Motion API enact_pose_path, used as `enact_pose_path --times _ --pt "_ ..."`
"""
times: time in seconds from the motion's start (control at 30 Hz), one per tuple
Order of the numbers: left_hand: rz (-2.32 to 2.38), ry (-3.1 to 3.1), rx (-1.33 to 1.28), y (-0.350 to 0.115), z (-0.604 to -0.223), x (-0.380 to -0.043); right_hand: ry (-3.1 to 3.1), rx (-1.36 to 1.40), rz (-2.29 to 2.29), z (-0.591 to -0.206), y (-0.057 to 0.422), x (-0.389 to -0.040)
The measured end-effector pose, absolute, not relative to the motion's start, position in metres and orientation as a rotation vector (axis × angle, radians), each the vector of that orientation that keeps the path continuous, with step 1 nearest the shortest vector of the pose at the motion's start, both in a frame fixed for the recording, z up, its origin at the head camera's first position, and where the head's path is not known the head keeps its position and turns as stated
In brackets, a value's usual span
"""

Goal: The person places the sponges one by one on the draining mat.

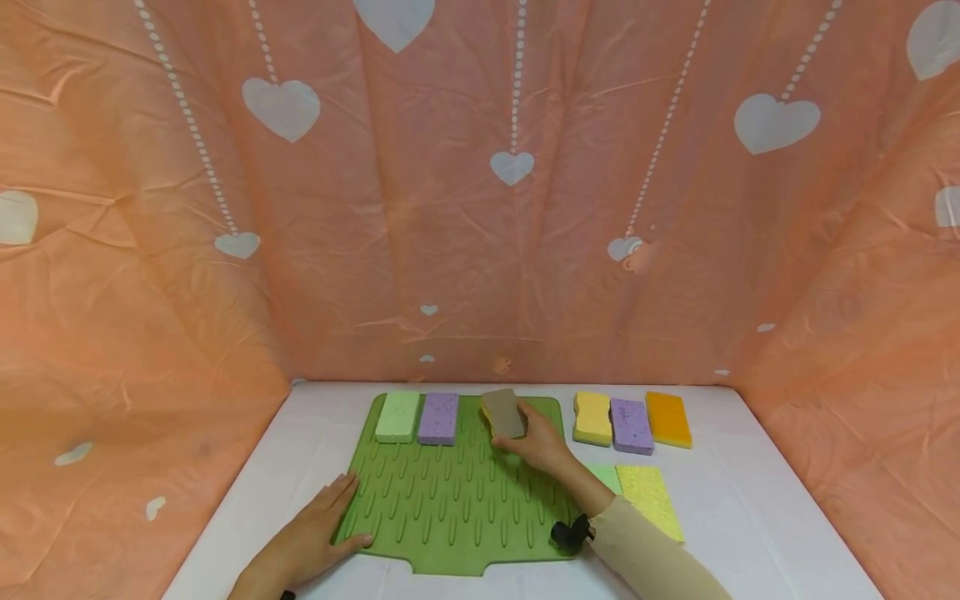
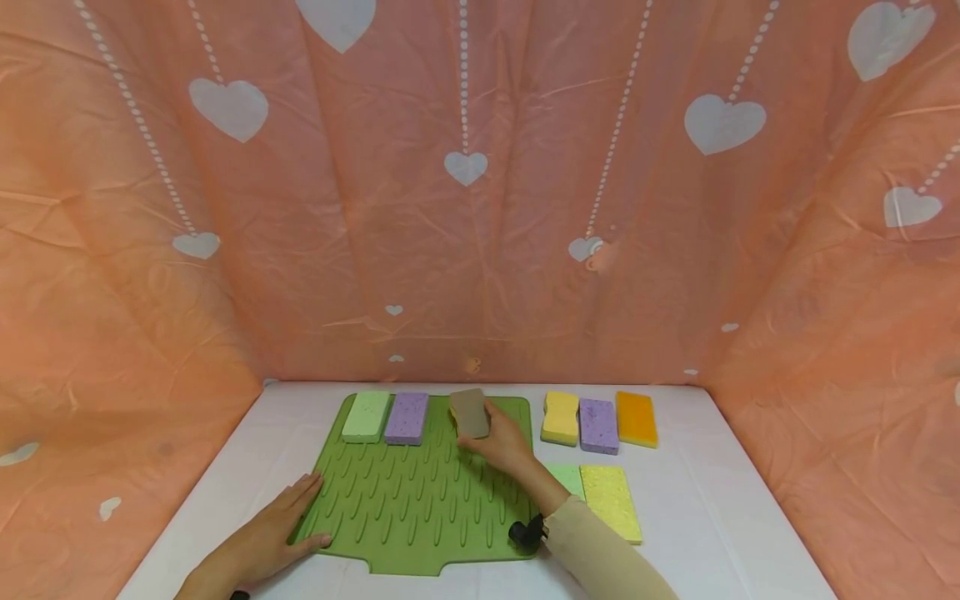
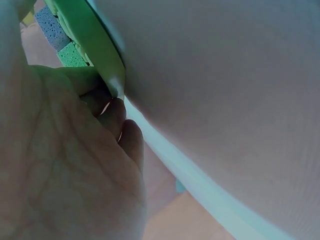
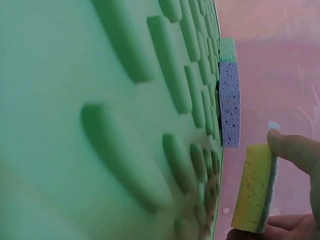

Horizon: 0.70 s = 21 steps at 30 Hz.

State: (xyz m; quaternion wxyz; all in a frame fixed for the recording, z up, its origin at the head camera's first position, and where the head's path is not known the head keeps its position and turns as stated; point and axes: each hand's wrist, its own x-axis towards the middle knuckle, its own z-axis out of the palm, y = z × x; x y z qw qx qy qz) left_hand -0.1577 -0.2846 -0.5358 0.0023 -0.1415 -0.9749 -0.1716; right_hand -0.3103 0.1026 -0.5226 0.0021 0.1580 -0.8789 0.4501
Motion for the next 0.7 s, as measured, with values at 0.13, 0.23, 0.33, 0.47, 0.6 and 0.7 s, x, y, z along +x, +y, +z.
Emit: enact_pose_path --times 0.13,0.23,0.33,0.47,0.6,0.7 --pt "-0.534 -3.058 -0.450 -0.285 -0.537 -0.159 -2.761 0.518 1.423 -0.524 0.096 -0.312" --pt "-0.530 -3.056 -0.456 -0.285 -0.537 -0.158 -2.776 0.533 1.440 -0.524 0.093 -0.312" --pt "-0.520 -3.049 -0.462 -0.285 -0.538 -0.158 -2.776 0.544 1.468 -0.524 0.090 -0.312" --pt "-0.511 -3.044 -0.459 -0.285 -0.538 -0.158 -2.769 0.573 1.448 -0.523 0.086 -0.314" --pt "-0.516 -3.050 -0.450 -0.286 -0.539 -0.159 -2.772 0.579 1.422 -0.525 0.080 -0.317" --pt "-0.522 -3.055 -0.451 -0.285 -0.539 -0.159 -2.768 0.574 1.423 -0.527 0.077 -0.320"
